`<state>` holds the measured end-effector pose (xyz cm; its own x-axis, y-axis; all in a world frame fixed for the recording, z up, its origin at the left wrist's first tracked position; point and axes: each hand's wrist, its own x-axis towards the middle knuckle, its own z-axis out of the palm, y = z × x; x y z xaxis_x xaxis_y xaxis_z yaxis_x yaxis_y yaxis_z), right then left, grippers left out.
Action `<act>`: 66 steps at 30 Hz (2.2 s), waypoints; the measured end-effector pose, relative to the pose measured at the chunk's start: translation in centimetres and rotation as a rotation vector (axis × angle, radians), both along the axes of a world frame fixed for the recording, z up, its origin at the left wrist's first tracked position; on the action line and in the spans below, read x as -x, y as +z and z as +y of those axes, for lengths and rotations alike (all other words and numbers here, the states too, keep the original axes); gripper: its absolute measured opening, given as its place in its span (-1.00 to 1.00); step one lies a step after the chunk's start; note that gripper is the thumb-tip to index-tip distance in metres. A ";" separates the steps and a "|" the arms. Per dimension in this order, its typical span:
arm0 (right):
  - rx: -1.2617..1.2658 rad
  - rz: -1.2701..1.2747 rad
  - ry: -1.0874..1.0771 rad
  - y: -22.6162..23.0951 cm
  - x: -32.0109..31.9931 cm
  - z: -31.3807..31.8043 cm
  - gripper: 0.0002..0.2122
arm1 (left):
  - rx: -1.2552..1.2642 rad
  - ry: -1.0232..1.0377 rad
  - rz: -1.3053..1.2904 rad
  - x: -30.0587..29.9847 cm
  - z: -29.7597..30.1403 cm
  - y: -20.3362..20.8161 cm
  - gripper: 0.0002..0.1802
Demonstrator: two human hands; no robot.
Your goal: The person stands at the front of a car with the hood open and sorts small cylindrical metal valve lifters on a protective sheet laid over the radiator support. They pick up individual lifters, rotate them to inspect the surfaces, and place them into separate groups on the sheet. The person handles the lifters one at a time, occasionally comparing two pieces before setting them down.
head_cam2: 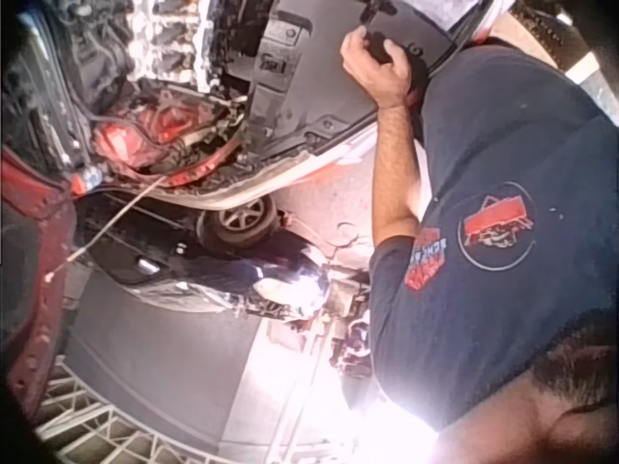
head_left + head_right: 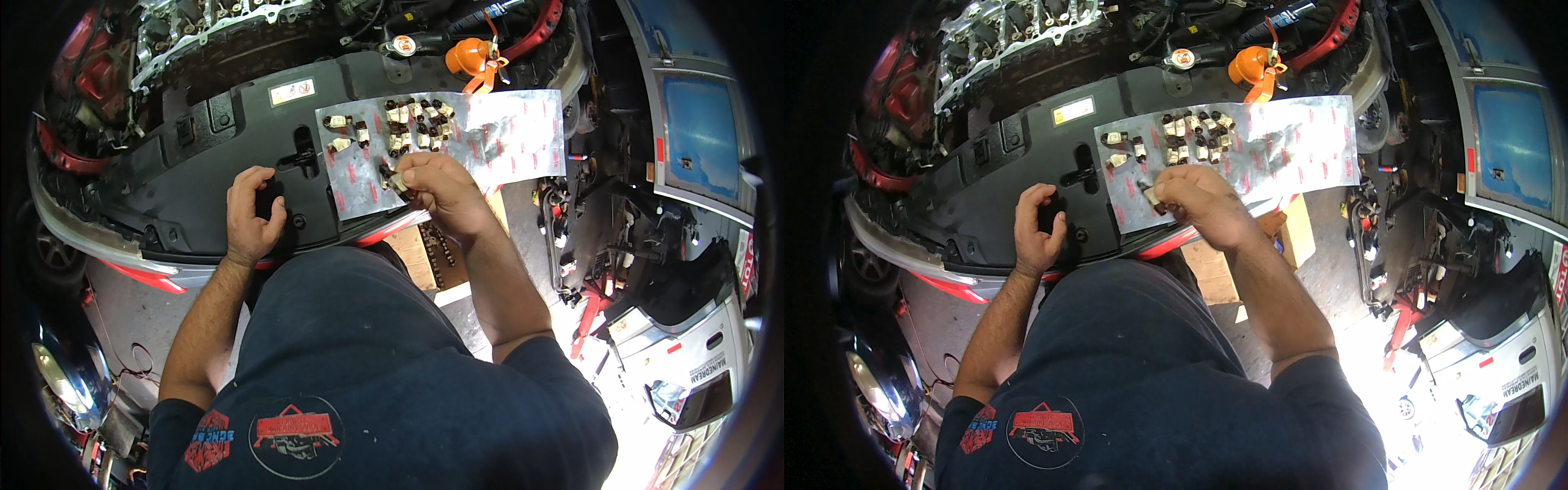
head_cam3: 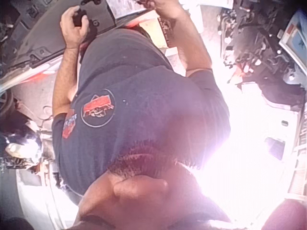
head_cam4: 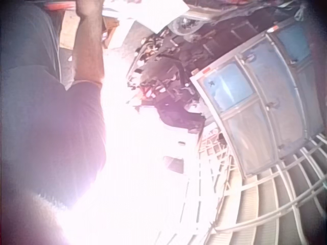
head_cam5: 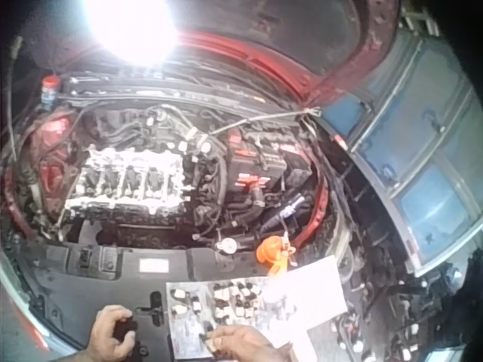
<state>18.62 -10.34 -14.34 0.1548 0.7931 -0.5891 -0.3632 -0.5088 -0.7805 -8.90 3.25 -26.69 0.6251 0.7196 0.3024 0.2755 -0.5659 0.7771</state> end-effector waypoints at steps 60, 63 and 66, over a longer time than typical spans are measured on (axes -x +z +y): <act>-0.238 0.498 -0.259 -1.4 0.3 -2.2 -0.80 | -0.051 -0.006 0.006 -0.1 -0.1 0.0 -0.48; -0.277 0.545 -0.212 -0.4 0.9 -2.1 -0.77 | -0.056 -0.009 0.018 0.0 -0.1 0.0 -0.48; -0.251 0.493 -0.172 -0.2 0.9 -2.2 -0.73 | -0.051 -0.012 0.019 0.1 0.0 0.0 -0.49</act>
<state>17.67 -12.56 -14.55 0.0493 0.9056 -0.4213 -0.7756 -0.2311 -0.5874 -8.97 3.21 -26.67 0.6399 0.6956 0.3267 0.2828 -0.6084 0.7415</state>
